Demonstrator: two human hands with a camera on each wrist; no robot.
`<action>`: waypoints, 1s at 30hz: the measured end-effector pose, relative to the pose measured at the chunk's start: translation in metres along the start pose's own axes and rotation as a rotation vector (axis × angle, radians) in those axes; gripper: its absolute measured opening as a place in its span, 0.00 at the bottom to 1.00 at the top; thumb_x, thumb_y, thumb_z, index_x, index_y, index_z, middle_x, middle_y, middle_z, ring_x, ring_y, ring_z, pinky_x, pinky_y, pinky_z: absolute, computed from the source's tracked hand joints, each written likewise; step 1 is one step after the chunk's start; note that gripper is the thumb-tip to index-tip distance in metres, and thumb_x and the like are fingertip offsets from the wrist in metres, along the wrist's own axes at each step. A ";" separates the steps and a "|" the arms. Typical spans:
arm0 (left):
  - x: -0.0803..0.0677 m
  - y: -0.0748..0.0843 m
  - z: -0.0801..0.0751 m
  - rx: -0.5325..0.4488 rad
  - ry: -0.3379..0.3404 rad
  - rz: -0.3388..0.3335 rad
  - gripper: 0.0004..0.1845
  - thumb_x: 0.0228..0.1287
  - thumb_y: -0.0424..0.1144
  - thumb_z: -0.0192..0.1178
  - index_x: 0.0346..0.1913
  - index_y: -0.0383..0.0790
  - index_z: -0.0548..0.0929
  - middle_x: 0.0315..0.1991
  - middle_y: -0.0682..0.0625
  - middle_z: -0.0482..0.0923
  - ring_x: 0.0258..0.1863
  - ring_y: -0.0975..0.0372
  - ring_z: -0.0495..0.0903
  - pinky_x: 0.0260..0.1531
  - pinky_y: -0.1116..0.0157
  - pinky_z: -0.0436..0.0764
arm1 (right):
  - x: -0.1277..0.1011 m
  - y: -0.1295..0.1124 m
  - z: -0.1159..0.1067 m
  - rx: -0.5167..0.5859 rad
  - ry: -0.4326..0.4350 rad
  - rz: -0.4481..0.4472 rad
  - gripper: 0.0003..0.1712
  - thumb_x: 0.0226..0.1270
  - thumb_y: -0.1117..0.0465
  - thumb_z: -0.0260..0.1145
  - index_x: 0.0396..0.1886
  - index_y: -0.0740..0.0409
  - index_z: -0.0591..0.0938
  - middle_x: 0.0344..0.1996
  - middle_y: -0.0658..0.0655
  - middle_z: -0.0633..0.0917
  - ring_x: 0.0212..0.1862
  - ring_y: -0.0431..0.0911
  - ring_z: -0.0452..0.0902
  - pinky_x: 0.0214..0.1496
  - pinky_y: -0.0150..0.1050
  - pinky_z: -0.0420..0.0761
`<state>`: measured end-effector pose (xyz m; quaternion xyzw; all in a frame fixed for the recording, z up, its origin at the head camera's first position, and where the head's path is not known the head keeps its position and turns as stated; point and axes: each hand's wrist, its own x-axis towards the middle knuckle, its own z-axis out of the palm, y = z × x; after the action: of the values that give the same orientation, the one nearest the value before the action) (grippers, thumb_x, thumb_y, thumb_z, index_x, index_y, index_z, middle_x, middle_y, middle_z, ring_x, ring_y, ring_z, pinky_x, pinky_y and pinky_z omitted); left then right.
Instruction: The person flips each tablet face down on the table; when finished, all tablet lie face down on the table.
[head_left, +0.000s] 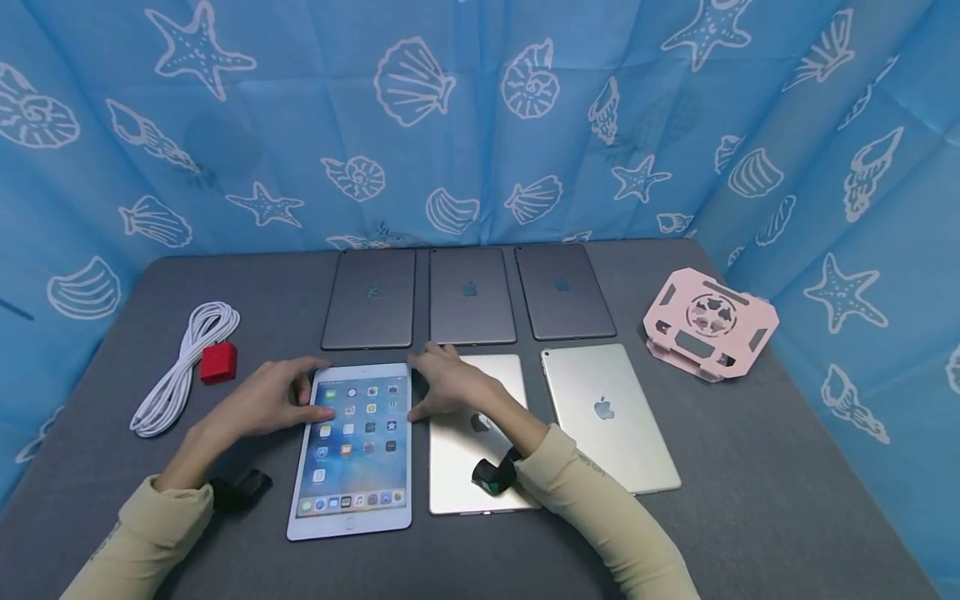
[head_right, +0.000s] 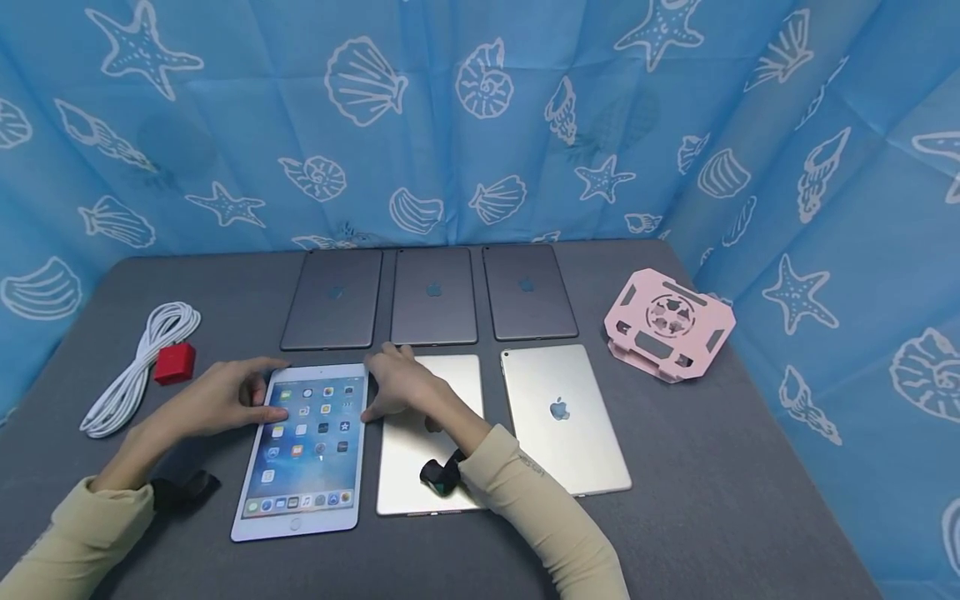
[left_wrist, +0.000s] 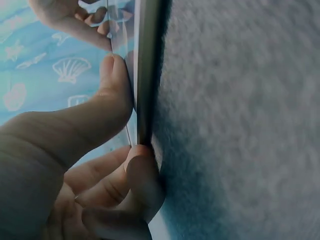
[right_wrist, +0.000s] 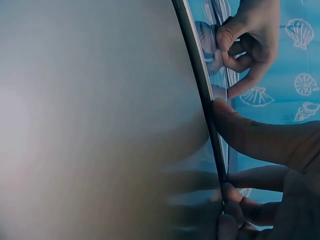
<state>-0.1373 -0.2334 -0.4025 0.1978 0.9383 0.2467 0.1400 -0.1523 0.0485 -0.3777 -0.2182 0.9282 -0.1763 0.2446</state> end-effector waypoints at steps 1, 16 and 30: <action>0.000 0.001 0.000 0.000 0.006 -0.001 0.41 0.57 0.51 0.76 0.68 0.31 0.74 0.24 0.56 0.72 0.22 0.67 0.69 0.23 0.70 0.66 | 0.001 0.000 -0.001 0.001 -0.001 -0.008 0.52 0.58 0.50 0.80 0.78 0.59 0.66 0.75 0.60 0.68 0.73 0.56 0.63 0.75 0.50 0.68; 0.004 0.014 0.004 -0.059 -0.033 -0.164 0.37 0.60 0.45 0.74 0.67 0.31 0.71 0.19 0.52 0.77 0.16 0.63 0.76 0.21 0.67 0.69 | 0.012 0.010 -0.003 0.184 0.018 -0.039 0.36 0.58 0.62 0.79 0.65 0.63 0.77 0.58 0.62 0.79 0.66 0.55 0.68 0.71 0.49 0.70; 0.003 0.013 0.001 -0.130 -0.072 -0.196 0.37 0.63 0.46 0.72 0.69 0.35 0.69 0.19 0.52 0.77 0.16 0.63 0.80 0.23 0.65 0.72 | 0.014 0.025 -0.011 0.802 -0.166 -0.021 0.33 0.62 0.77 0.70 0.66 0.68 0.70 0.46 0.58 0.77 0.44 0.45 0.75 0.41 0.32 0.80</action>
<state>-0.1361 -0.2214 -0.3974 0.1047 0.9295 0.2848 0.2096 -0.1769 0.0655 -0.3854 -0.1285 0.7606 -0.5084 0.3828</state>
